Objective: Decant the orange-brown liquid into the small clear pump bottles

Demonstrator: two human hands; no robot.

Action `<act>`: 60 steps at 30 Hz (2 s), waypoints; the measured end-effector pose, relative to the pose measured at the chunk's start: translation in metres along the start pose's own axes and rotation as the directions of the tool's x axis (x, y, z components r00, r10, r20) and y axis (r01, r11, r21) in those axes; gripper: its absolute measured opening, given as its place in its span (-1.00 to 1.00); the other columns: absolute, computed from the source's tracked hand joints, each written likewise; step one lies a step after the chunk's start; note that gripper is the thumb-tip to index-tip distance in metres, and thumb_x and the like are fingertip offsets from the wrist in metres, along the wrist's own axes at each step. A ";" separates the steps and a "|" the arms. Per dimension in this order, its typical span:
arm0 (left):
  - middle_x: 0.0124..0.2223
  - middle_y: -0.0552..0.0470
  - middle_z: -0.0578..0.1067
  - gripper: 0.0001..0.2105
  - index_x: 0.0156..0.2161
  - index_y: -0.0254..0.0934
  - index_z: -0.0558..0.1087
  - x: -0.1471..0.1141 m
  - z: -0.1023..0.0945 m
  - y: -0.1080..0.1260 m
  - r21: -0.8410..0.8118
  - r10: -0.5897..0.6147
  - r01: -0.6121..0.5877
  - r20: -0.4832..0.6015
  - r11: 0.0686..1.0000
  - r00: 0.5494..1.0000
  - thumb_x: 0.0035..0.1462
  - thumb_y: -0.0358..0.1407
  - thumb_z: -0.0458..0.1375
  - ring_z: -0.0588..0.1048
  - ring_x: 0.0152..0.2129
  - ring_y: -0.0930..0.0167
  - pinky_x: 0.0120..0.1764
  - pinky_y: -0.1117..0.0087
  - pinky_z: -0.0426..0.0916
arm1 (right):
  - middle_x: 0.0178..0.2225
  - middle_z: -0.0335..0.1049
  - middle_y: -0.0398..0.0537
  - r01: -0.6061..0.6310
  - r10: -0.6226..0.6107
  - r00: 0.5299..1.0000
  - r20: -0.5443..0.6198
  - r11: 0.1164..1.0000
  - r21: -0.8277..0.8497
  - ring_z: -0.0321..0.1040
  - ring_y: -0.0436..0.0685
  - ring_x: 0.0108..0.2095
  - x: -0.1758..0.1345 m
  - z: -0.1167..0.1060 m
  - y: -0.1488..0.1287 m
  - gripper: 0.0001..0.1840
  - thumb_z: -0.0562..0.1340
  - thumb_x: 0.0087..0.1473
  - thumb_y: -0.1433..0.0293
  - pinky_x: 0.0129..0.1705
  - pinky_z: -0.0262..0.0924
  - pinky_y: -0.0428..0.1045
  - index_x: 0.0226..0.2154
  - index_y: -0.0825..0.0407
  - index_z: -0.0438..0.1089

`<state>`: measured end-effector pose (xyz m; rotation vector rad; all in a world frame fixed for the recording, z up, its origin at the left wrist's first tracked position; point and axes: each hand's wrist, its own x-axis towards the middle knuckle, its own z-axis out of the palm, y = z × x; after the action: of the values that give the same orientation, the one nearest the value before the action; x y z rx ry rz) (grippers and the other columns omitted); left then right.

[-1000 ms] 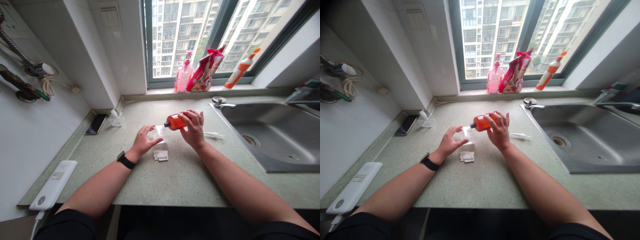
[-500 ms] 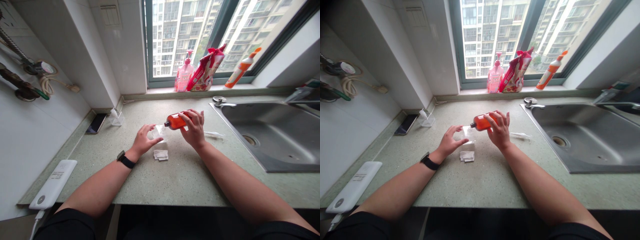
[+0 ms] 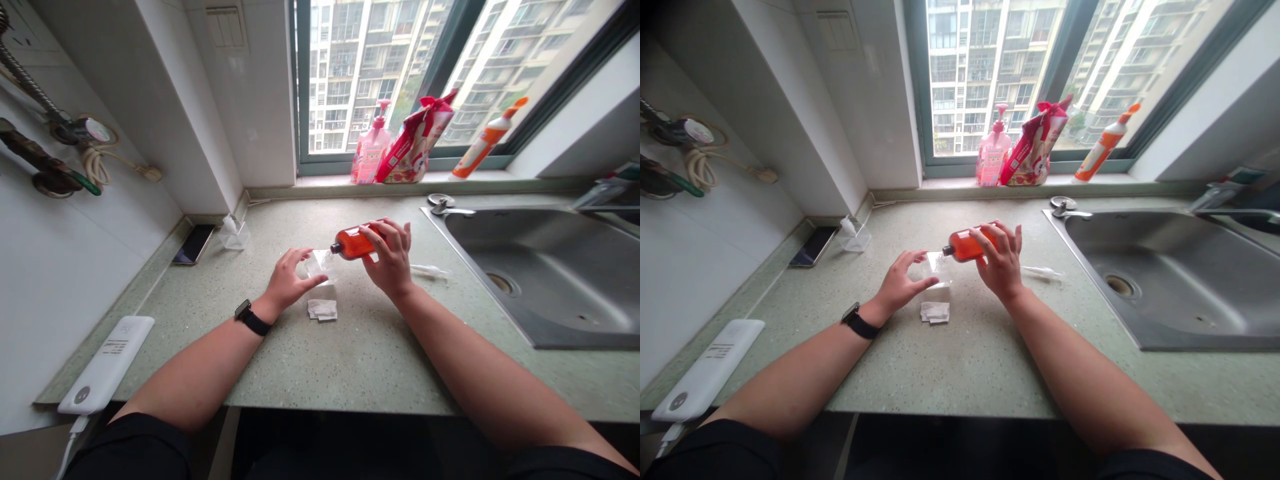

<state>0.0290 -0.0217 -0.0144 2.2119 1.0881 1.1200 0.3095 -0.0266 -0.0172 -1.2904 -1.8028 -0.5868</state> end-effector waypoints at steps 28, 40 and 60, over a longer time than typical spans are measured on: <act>0.02 -0.11 0.57 -0.37 0.20 -0.17 0.45 0.001 0.000 -0.001 0.005 0.013 -0.013 0.002 1.000 1.000 0.13 0.08 0.43 0.59 -0.05 0.19 0.05 0.06 0.51 | 0.20 0.35 -0.03 0.024 -0.024 1.000 -0.012 1.000 -0.003 0.22 0.43 0.35 0.001 -0.001 0.001 -0.16 0.29 0.11 0.55 0.46 -0.13 0.59 0.35 -0.35 0.17; 0.02 -0.10 0.57 -0.39 0.19 -0.17 0.46 0.000 0.001 0.000 0.006 0.012 -0.012 -0.011 1.000 1.000 0.13 0.04 0.45 0.59 -0.05 0.19 0.07 0.06 0.50 | 0.20 0.36 -0.03 0.026 -0.026 0.999 -0.024 1.000 -0.001 0.22 0.42 0.35 0.001 0.000 0.001 -0.17 0.29 0.11 0.55 0.47 -0.14 0.58 0.34 -0.34 0.19; 0.02 -0.12 0.57 -0.37 0.20 -0.20 0.46 0.000 0.001 -0.001 -0.007 0.005 -0.005 -0.009 1.000 1.000 0.13 0.05 0.44 0.59 -0.05 0.19 0.06 0.09 0.50 | 0.20 0.37 -0.01 0.036 -0.035 0.999 -0.040 0.999 0.009 0.20 0.40 0.37 0.002 -0.001 0.001 -0.24 0.28 0.13 0.55 0.48 -0.16 0.56 0.31 -0.29 0.25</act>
<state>0.0293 -0.0209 -0.0160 2.2079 1.0811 1.1347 0.3103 -0.0263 -0.0155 -1.2339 -1.7970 -0.6179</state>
